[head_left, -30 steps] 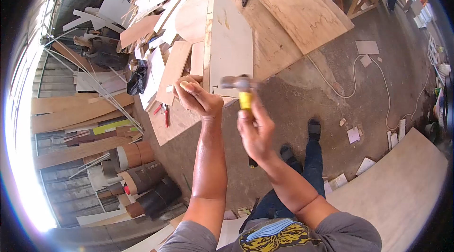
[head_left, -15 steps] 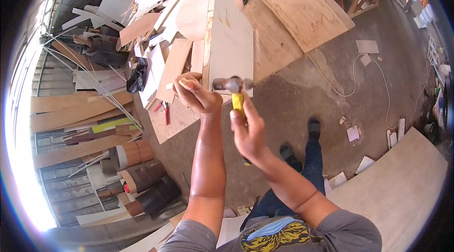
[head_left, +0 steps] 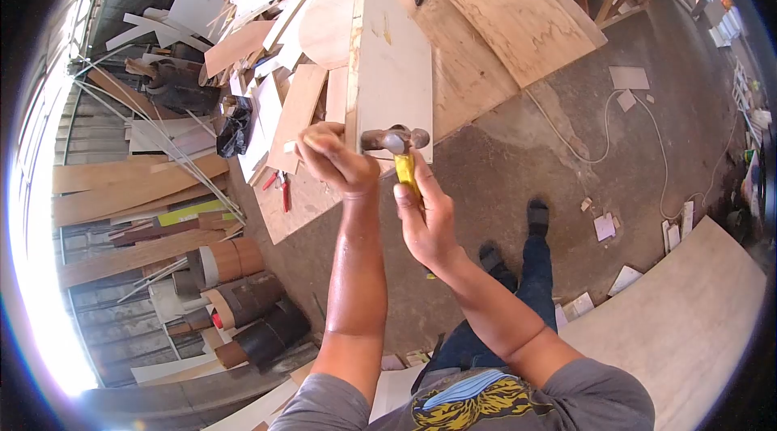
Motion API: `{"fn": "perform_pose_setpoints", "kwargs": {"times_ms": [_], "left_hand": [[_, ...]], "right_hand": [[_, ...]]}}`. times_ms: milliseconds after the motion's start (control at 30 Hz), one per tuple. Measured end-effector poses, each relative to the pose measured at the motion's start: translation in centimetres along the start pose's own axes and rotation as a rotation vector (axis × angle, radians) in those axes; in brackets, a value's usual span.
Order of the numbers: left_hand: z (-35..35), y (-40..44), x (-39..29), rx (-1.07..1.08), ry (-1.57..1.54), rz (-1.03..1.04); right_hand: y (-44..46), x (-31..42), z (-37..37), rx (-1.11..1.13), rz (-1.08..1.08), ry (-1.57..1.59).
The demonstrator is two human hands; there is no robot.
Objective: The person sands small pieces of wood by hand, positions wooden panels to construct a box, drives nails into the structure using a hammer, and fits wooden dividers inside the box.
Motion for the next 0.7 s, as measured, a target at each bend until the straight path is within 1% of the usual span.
{"fn": "perform_pose_setpoints", "kwargs": {"times_ms": [67, 133, 200, 267, 300, 400, 433, 467, 533, 600, 667, 700], "left_hand": [[-0.2, 0.3, -0.5, 0.034, 0.111, 0.06], [-0.5, 0.4, -0.7, 0.056, 0.169, 0.102], [-0.3, 0.4, -0.6, 0.059, 0.162, 0.123], [-0.4, 0.2, -0.4, 0.054, 0.123, 0.052], [-0.5, 0.3, -0.3, 0.052, 0.102, 0.021], [-0.5, 0.5, -0.7, 0.05, 0.145, 0.104], [-0.5, 0.2, 0.0, 0.036, 0.116, 0.09], [-0.4, -0.3, 1.2, 0.023, 0.088, 0.074], [-0.4, -0.3, 0.7, 0.023, 0.057, 0.03], [-0.6, -0.1, -0.2, 0.018, 0.066, -0.018], [-0.6, 0.0, -0.1, 0.025, 0.087, -0.017], [-0.6, 0.0, 0.0, 0.015, 0.096, -0.013]], "right_hand": [[0.5, 0.4, -0.4, 0.078, 0.056, -0.098], [0.7, 1.2, -1.8, 0.017, 0.193, 0.071], [0.7, 1.3, -0.9, -0.04, 0.084, 0.08], [0.3, -0.6, 1.3, 0.055, -0.15, -0.222], [0.5, -0.4, 1.1, 0.1, -0.035, -0.145], [0.4, 0.6, -0.4, -0.007, 0.104, 0.174], [0.2, 0.8, 0.0, -0.08, 0.088, 0.2], [-0.5, 0.4, 0.4, -0.012, 0.116, -0.102], [-0.2, -0.5, 2.1, 0.043, -0.025, -0.121], [0.2, -0.3, 0.2, 0.113, 0.142, -0.012], [-0.3, -0.3, 0.5, -0.038, 0.149, 0.168], [-0.2, -0.6, 1.3, 0.009, 0.047, 0.015]]}}
Point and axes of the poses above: each hand's wrist, its own y-axis towards the middle knuckle, its own z-axis out of the palm, x = y × z, the point moved 2 cm from there along y, towards the middle knuckle, and after that the axes turned 6 degrees about x, right-handed, at the moved point
